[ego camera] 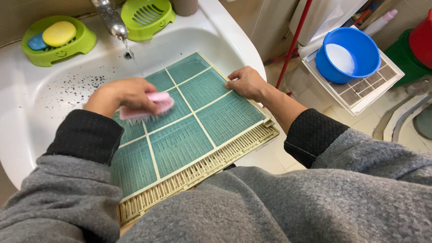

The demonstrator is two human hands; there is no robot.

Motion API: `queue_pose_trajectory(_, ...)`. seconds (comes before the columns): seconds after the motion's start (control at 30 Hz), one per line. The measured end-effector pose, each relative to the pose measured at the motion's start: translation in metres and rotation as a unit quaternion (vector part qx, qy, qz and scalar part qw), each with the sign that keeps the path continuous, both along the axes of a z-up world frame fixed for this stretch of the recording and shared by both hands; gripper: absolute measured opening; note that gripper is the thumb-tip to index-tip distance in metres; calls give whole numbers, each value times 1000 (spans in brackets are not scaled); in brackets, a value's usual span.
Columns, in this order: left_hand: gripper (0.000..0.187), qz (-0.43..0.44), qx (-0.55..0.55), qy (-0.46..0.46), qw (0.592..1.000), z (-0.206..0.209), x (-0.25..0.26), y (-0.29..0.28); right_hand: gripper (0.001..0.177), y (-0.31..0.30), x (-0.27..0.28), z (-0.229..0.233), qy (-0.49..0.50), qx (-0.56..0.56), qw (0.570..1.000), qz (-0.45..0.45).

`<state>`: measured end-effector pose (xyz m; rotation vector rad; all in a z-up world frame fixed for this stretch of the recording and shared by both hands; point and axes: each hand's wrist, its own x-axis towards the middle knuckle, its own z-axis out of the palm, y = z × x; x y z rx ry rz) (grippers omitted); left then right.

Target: The person scrubs a rectangular air filter with a pink brush under running tap water in a white sink. They repeatedly brush the filter surface and rinse it, holding the filter with one hand while scrubbing with the other.

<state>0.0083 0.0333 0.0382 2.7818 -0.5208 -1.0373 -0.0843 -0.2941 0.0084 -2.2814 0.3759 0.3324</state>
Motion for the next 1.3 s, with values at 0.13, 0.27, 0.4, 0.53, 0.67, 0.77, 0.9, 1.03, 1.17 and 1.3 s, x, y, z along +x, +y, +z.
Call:
queue_pose_trajectory(0.13,54,15,-26,-10,999,-18,6,-2,42,3,1,5,-2,-8,1000,12)
queue_pose_trajectory(0.27,49,15,3,-119,993,-46,40,6,42,6,-2,11,2,-8,1000,14)
queue_pose_trajectory(0.4,47,43,6,-154,987,-57,71,26,45,9,11,30,88,-148,978,118)
queue_pose_trajectory(0.53,46,71,-51,-138,987,-36,77,38,63,56,42,47,-9,-300,903,307)
queue_pose_trajectory(0.67,47,10,-14,-94,995,-6,57,25,79,137,26,18,-71,-221,829,508)
queue_pose_trajectory(0.77,48,-9,7,-54,998,-6,28,29,91,157,4,-4,-5,-244,833,496)
queue_pose_trajectory(0.9,53,-68,11,-88,994,-40,13,30,97,152,-7,-19,19,-231,852,469)
queue_pose_trajectory(1.03,47,-29,8,-137,990,-53,37,31,97,153,-3,-18,41,-219,856,466)
queue_pose_trajectory(1.17,38,33,34,-190,981,-47,52,28,98,147,-6,-22,57,-215,860,460)
queue_pose_trajectory(1.3,49,-56,22,-168,984,-36,42,31,98,154,-2,-17,52,-215,856,467)
